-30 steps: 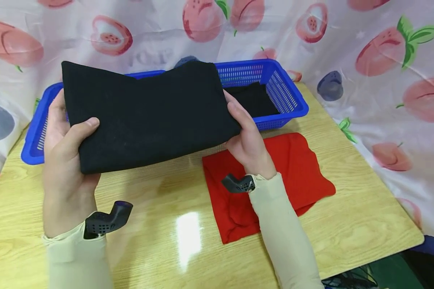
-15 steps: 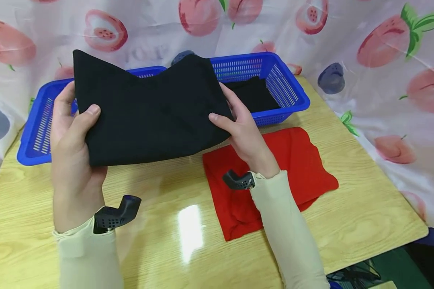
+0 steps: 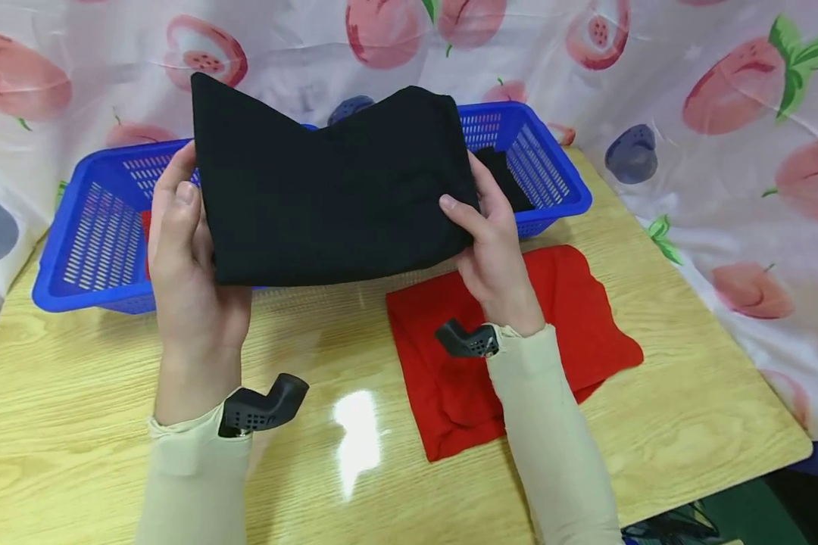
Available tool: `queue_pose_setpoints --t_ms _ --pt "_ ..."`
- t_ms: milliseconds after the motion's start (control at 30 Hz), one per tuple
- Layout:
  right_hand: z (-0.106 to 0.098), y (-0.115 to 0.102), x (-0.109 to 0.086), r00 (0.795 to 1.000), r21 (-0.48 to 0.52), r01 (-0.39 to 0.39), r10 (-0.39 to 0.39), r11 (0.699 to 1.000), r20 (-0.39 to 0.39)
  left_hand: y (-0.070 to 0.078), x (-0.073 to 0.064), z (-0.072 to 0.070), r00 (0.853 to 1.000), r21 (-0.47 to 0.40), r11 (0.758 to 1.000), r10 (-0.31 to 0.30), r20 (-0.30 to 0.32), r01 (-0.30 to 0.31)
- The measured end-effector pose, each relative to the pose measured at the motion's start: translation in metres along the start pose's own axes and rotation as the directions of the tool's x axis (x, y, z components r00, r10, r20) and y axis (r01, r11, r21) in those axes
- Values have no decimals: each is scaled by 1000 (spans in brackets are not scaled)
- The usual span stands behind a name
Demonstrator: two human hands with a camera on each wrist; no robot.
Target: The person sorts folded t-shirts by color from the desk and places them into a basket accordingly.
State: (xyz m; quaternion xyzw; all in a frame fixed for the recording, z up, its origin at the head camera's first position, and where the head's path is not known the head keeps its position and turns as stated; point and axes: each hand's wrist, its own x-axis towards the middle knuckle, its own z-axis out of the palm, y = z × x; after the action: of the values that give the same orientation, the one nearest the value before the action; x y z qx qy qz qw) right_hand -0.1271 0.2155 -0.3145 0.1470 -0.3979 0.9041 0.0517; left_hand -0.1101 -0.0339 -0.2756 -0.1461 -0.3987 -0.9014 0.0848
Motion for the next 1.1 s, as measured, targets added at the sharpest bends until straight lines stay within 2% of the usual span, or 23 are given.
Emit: queue_pose_setpoints --t_ms 100,200,267,367,433,467,533,600,633,767,800,933,1000,1100 --pt "-4 -5 1 1000 48 20 -19 999 -18 3 4 1 999 150 989 -18 35 13" --pt "-10 -12 -2 998 77 37 -34 996 -47 5 4 8 996 318 948 -51 78 24" --pt "-13 -16 -4 996 95 51 -45 994 -72 7 3 16 992 415 910 -74 101 26" --pt "-17 -18 -5 995 127 69 -58 990 -85 10 1 27 981 546 836 -142 130 49" --pt "-18 -19 -4 996 179 74 -62 981 -69 12 0 33 973 629 775 -184 140 56" --pt "-18 -19 -2 996 202 73 -63 977 -55 13 0 35 970 675 737 -194 147 45" --pt "-18 -18 1 997 243 71 -65 967 -33 14 0 40 968 749 662 -198 157 14" --pt "-18 -18 4 998 268 66 -60 961 -28 14 0 44 970 790 612 -172 169 -29" --pt "-19 -19 4 997 269 69 -60 961 -41 13 0 46 972 801 597 -162 171 -42" --pt "-23 -23 5 991 269 104 -76 957 -111 3 4 52 976 821 569 -156 150 -35" --pt "-25 -24 4 988 271 116 -83 955 -127 -1 6 53 977 832 554 -158 145 -34" --pt "-30 -25 4 984 303 137 -94 943 -155 -19 14 46 976 859 510 -161 144 -43" --pt "-33 -26 4 982 322 141 -91 936 -165 -26 16 42 976 860 507 -157 154 -54" --pt "-35 -28 7 981 371 141 -78 918 -180 -33 19 41 975 846 528 -140 174 -75"
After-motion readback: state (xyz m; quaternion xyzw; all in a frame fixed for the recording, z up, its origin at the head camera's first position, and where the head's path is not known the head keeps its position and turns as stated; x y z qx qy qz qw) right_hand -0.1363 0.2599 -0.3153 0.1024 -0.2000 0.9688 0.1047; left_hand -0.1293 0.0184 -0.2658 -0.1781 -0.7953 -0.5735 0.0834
